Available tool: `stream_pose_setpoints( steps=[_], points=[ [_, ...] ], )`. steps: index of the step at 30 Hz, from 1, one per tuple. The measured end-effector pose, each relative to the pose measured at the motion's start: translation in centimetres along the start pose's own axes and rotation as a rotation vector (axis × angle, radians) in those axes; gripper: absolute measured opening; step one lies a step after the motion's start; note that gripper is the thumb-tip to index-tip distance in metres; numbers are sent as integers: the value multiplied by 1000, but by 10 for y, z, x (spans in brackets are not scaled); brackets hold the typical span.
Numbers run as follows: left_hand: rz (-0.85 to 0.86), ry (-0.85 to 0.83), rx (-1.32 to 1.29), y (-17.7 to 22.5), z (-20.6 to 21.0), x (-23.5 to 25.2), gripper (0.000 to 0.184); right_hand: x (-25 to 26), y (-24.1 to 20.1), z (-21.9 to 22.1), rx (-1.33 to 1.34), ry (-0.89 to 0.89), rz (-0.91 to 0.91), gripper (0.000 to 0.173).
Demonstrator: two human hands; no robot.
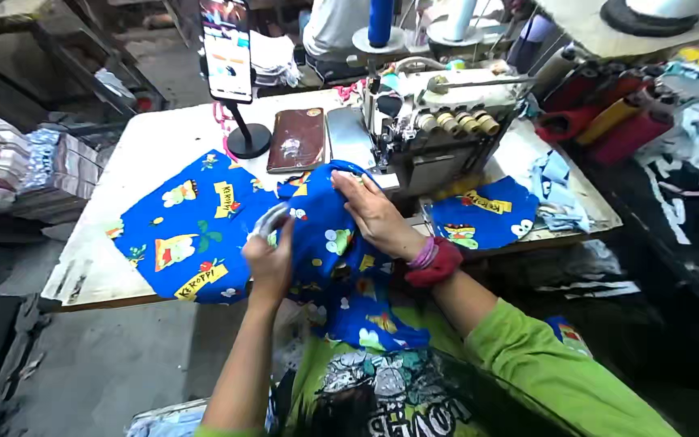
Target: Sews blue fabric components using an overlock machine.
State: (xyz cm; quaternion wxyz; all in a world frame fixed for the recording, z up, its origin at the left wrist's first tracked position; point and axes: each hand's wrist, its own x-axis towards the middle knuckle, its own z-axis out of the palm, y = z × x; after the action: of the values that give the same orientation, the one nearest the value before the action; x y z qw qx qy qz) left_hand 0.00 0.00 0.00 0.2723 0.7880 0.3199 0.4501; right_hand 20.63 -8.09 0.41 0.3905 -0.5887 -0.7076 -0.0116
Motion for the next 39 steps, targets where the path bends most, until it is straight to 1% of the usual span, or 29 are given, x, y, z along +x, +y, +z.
stream_pose_setpoints(
  steps=[2, 3, 4, 6, 7, 8, 9, 10, 11, 12, 13, 14, 15, 16, 18, 20, 23, 24, 26, 28, 29, 30, 31, 33, 34, 36, 38, 39],
  points=[
    [194, -140, -81, 12, 37, 33, 27, -1, -1, -9, 135, 39, 50, 49],
    [253, -211, -92, 15, 55, 51, 29, -5, 0, -18, 215, 92, 91, 48],
    [280, -277, -76, 16, 69, 65, 32, -12, 2, -27, 279, 183, 153, 46],
    [319, -355, -12, 13, 85, 85, 27, -32, 13, -47, 351, 373, 345, 39],
    [353, -380, 28, 13, 86, 92, 23, -42, 18, -54, 381, 447, 484, 32],
    [387, -412, 63, 14, 84, 97, 19, -50, 21, -57, 426, 430, 648, 29],
    [416, -435, 71, 15, 82, 100, 16, -54, 20, -55, 528, 306, 799, 34],
    [440, -466, 45, 17, 80, 102, 13, -53, 18, -52, 685, 134, 923, 39],
    [454, -504, 1, 22, 80, 104, 11, -50, 15, -45, 861, 28, 1002, 37],
    [460, -540, -47, 29, 81, 105, 12, -46, 12, -39, 1024, 6, 1039, 29],
    [465, -571, -96, 38, 81, 106, 12, -41, 9, -38, 1172, 37, 1035, 22],
    [461, -611, -147, 47, 78, 107, 13, -35, 6, -41, 1293, 71, 992, 17],
    [444, -656, -200, 56, 72, 108, 13, -31, 2, -47, 1370, 96, 932, 16],
    [406, -713, -271, 66, 65, 109, 12, -30, 0, -56, 1420, 101, 872, 17],
    [257, -825, -435, 87, 54, 109, 15, -34, -4, -77, 1451, 83, 790, 16],
    [129, -924, -552, 106, 44, 103, 26, -44, -10, -98, 1434, 69, 748, 14],
    [3, -1005, -736, 119, 36, 86, 31, -58, -19, -135, 1350, 58, 632, 16],
    [-39, -1056, -742, 121, 32, 79, 29, -60, -22, -148, 1282, 53, 584, 15],
    [-92, -1208, -665, 121, 22, 65, 21, -64, -32, -169, 1108, 65, 494, 8],
    [-112, -1354, -573, 117, 11, 54, 14, -64, -45, -180, 988, 71, 409, 12],
    [-106, -1393, -579, 113, 6, 50, 15, -63, -52, -180, 961, 59, 389, 12],
    [-106, -1390, -621, 109, 2, 45, 15, -63, -58, -174, 942, 30, 395, 12],
    [-128, -1347, -676, 107, 0, 40, 13, -62, -63, -165, 940, -15, 423, 10],
    [-234, -1207, -791, 106, 1, 26, 8, -61, -70, -143, 983, -120, 494, 7],
    [-265, -1131, -845, 106, 3, 18, 9, -61, -71, -136, 1025, -156, 508, 9],
    [-308, -988, -916, 106, 5, 7, 12, -64, -68, -130, 1116, -192, 494, 12],
    [-315, -888, -936, 108, 6, 3, 9, -67, -66, -130, 1146, -190, 479, 7],
    [-274, -893, -922, 108, 7, 4, 21, -67, -67, -129, 1136, -187, 487, 5]
  ],
)
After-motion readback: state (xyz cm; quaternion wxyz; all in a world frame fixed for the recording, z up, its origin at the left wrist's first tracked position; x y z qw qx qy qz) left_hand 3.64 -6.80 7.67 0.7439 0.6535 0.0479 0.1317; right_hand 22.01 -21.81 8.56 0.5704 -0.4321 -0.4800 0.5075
